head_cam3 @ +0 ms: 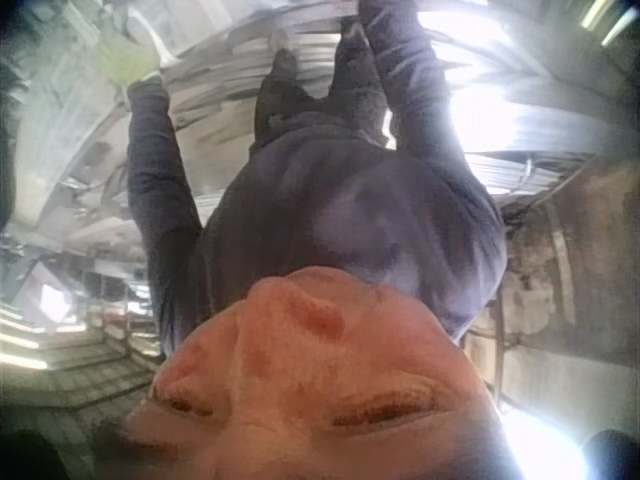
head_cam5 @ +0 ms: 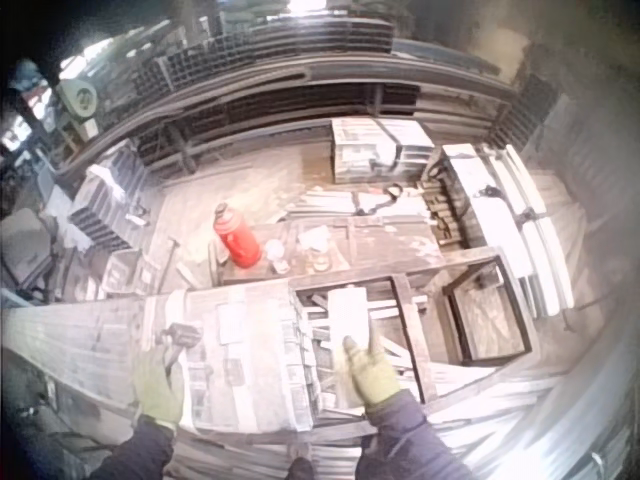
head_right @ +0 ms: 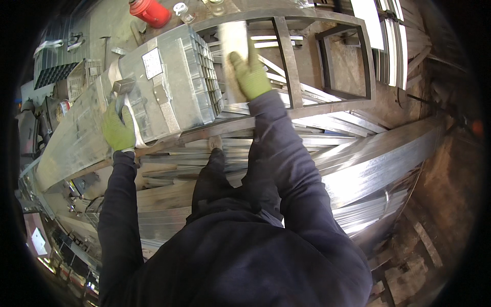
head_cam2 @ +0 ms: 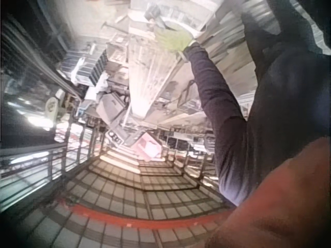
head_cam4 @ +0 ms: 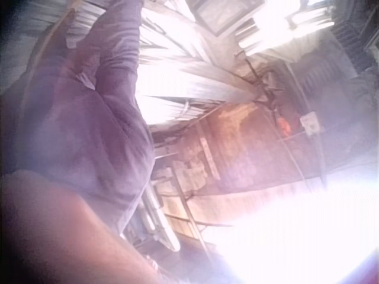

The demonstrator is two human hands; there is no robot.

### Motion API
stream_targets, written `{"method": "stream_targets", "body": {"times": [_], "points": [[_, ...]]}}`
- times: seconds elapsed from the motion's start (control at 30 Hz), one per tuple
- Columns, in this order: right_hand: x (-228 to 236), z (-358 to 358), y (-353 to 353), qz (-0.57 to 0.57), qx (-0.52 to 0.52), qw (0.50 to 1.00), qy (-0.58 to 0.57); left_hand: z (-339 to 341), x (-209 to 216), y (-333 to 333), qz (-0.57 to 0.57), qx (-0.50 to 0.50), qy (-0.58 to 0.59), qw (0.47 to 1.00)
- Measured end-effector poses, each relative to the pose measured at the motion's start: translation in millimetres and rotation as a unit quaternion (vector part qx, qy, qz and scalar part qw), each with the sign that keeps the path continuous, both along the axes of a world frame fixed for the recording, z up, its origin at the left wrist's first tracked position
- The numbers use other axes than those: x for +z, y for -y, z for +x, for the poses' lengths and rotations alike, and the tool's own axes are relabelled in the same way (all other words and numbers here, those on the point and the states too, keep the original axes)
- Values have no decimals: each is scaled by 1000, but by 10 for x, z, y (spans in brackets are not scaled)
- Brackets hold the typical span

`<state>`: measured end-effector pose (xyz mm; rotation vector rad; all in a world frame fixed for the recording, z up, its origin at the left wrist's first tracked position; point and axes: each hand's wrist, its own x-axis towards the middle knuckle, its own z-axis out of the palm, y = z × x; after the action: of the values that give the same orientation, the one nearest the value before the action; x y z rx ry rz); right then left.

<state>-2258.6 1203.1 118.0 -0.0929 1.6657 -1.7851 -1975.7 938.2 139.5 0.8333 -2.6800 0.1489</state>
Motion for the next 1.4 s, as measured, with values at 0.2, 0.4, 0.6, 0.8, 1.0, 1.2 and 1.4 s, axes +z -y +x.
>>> {"method": "stream_targets", "body": {"times": [0.2,0.4,0.6,0.8,1.0,1.2,1.4], "points": [[-195,278,150,82,91,954,-273,17,-63,33,21,18,-12,1000],[-253,264,126,72,111,968,-213,16,-51,46,18,24,5,1000],[-506,321,156,37,97,976,-194,-17,-7,18,9,30,10,999],[184,-178,-34,174,131,940,-263,-34,31,26,16,5,-5,1000],[-131,154,231,240,116,890,-370,-7,-5,62,13,1,-28,1000],[-528,229,252,72,87,949,-295,-12,-2,60,14,8,-29,999],[-261,246,211,81,115,966,-217,-17,-6,68,-4,7,-17,1000]]}}
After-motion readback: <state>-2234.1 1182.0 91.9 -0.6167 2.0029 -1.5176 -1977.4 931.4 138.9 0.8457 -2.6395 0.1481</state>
